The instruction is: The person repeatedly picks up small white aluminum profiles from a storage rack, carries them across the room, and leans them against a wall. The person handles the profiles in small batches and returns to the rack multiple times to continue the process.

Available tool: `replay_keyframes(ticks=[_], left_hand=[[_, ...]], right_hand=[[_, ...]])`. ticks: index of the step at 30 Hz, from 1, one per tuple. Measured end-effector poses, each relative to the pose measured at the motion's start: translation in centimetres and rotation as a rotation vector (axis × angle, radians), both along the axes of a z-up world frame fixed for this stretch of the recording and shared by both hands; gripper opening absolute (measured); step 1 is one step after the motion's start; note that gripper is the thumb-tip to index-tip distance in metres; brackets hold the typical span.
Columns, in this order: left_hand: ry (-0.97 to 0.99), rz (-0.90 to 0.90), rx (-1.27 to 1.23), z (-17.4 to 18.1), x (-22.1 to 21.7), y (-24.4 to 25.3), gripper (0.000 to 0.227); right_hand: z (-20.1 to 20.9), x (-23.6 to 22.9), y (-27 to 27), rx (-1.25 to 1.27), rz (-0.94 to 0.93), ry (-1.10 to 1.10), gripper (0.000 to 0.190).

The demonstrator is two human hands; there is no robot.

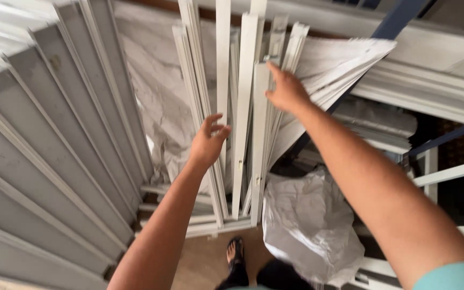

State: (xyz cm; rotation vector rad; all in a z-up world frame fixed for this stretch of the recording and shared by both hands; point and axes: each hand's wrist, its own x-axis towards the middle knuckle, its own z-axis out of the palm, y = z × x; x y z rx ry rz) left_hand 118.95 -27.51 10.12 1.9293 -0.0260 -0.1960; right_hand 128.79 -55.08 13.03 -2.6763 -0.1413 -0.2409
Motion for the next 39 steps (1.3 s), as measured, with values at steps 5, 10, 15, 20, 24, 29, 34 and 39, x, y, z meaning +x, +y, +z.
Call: replay_keyframes(ticks=[5, 10, 15, 20, 24, 29, 34, 39], left_hand=[[-0.033, -0.031, 0.06, -0.3, 3.1, -2.0, 0.061], [-0.184, -0.049, 0.062, 0.4, 6.1, -6.1, 0.076], [-0.304, -0.224, -0.095, 0.5, 5.6, -9.8, 0.087], [-0.173, -0.347, -0.043, -0.8, -0.1, -12.0, 0.064], [-0.203, -0.278, -0.078, 0.0, -4.4, -10.6, 0.066], [-0.279, -0.151, -0.131, 1.7, -9.1, -6.0, 0.068], [-0.339, 0.04, -0.197, 2.1, -13.7, -1.7, 0.061], [-0.299, 0.302, -0.154, 1.1, -19.0, 2.4, 0.052]], right_hand=[[0.4, 0.6, 0.3, -0.144, -0.021, -0.002, 0.079], [3.0, -1.4, -1.4, -0.119, 0.137, -0.23, 0.037], [5.0, -5.5, -2.2, 0.136, 0.37, 0.031, 0.026], [6.2, -10.5, -1.6, 0.175, 0.557, -0.029, 0.035], [8.1, -13.7, -0.4, 0.233, 0.643, -0.134, 0.033], [9.0, -15.8, 4.3, 0.26, 0.752, -0.113, 0.032], [8.6, -18.8, 10.2, 0.383, 0.823, -0.135, 0.032], [6.7, -23.1, 17.0, 0.393, 0.738, -0.078, 0.033]])
